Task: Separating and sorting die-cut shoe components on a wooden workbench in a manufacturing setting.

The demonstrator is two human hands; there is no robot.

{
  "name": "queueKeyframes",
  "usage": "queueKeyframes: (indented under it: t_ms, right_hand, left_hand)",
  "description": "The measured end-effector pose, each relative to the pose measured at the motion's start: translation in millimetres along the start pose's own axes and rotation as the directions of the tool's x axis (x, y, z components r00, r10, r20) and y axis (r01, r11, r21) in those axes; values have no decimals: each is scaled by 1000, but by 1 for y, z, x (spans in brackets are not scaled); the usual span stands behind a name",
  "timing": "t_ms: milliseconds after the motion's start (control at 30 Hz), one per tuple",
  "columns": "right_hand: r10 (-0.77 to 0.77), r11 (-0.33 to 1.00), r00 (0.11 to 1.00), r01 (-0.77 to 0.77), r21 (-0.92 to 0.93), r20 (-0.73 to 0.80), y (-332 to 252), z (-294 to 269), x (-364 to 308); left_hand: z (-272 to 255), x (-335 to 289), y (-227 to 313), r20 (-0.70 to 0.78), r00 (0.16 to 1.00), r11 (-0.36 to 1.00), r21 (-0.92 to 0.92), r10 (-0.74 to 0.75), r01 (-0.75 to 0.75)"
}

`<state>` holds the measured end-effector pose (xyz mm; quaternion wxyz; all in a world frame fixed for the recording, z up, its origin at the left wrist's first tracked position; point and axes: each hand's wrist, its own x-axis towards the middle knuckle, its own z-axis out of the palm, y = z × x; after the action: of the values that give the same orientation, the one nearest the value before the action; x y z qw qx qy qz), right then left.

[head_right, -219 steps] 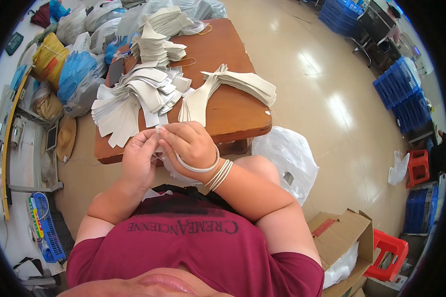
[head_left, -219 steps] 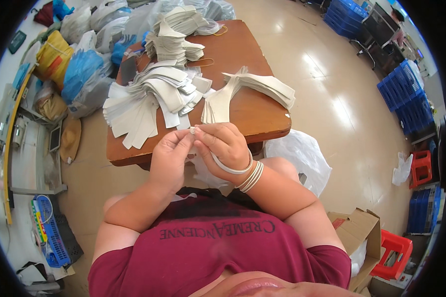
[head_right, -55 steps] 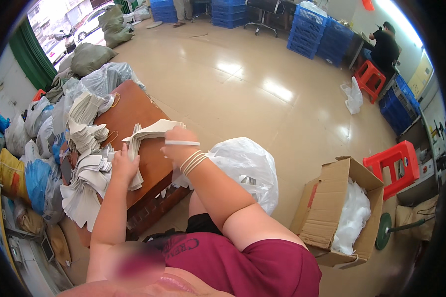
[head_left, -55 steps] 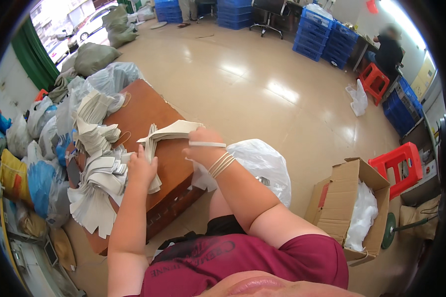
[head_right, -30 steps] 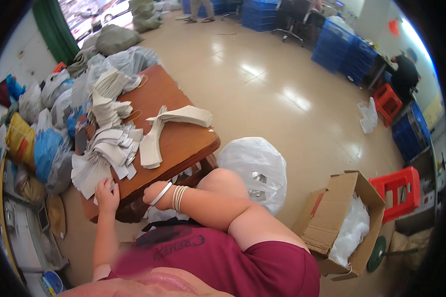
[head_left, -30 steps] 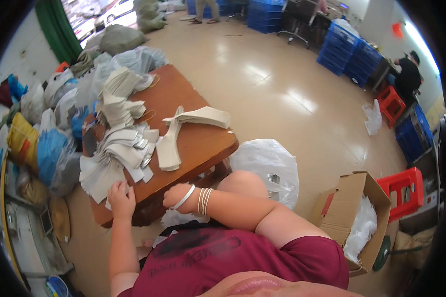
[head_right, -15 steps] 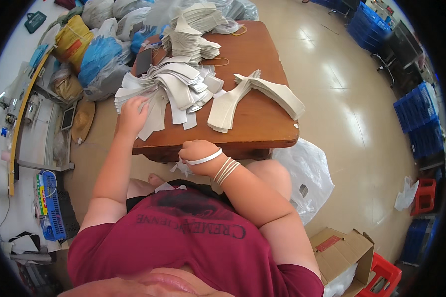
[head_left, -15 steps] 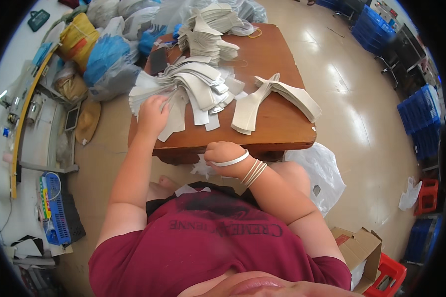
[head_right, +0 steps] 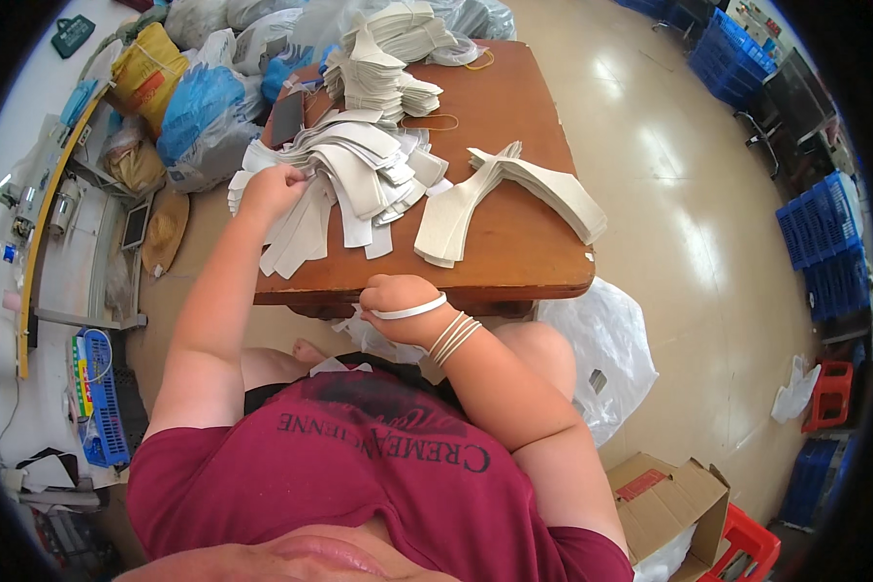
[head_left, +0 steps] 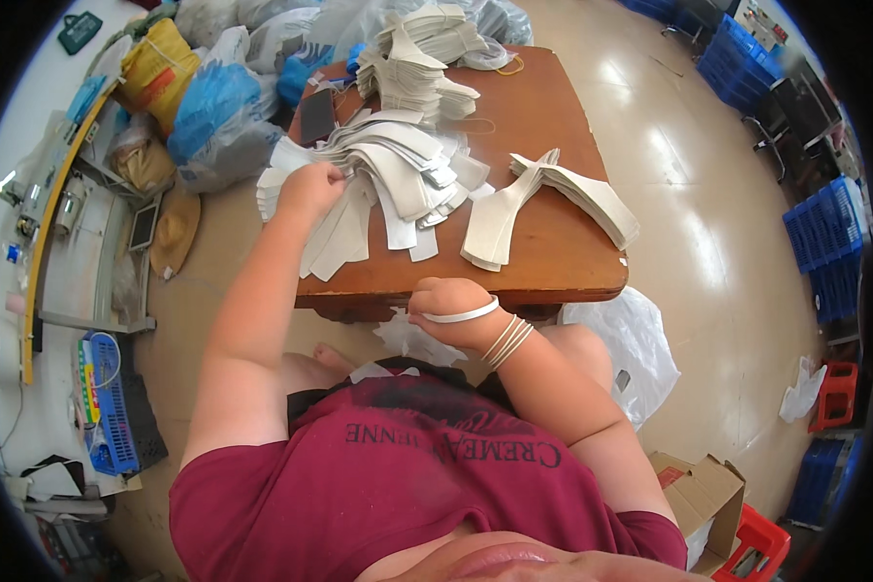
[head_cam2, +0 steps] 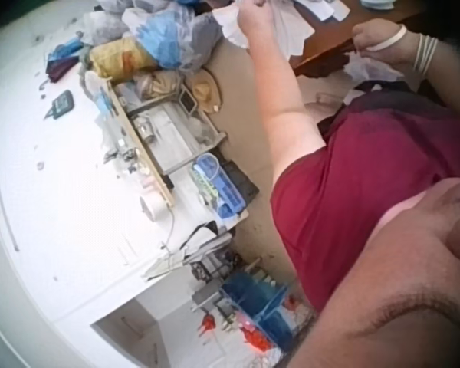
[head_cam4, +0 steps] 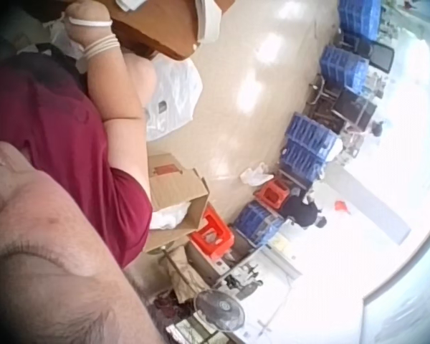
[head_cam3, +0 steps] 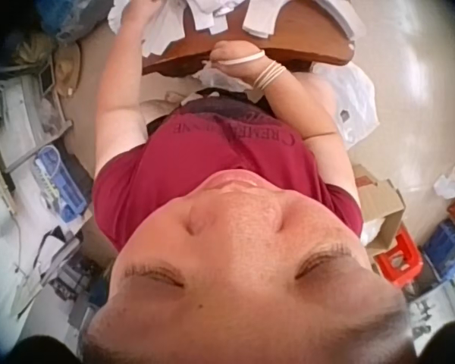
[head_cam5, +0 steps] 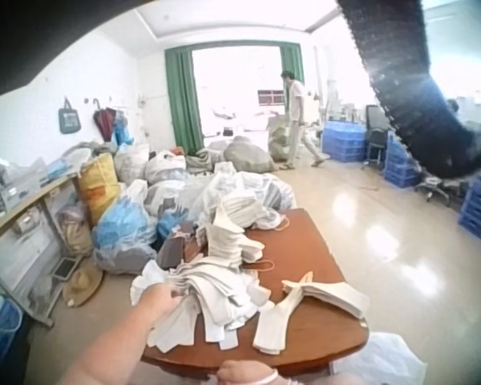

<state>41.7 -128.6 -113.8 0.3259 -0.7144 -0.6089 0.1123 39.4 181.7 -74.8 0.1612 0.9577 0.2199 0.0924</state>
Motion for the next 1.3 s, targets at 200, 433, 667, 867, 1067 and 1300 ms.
queueKeyframes:
  t_ms: [200, 433, 667, 867, 1067, 1300]
  right_hand:
    - [-35, 999, 998, 37, 24, -53, 4, 2, 1]
    - [9, 1000, 1000, -9, 15, 4, -6, -3, -1]
    - [40, 999, 998, -40, 6, 42, -6, -5, 1]
    - [28, 1000, 999, -28, -2, 39, -5, -5, 2]
    - [45, 999, 997, -45, 5, 58, -6, -6, 0]
    - [22, 999, 998, -23, 28, 54, -3, -3, 1]
  left_hand:
    - [22, -24, 27, -178, 984, 980, 198, 1, 35]
    - [40, -38, 27, -275, 956, 967, 253, 98, -26]
    - [43, -37, 12, -329, 897, 947, 228, 294, -227]
    - [41, -32, 17, -422, 873, 969, 62, 244, -241]
    - [21, -29, 22, -354, 935, 983, -164, 15, -78]
    - [-70, -31, 10, 300, 937, 359, -867, -181, 347]
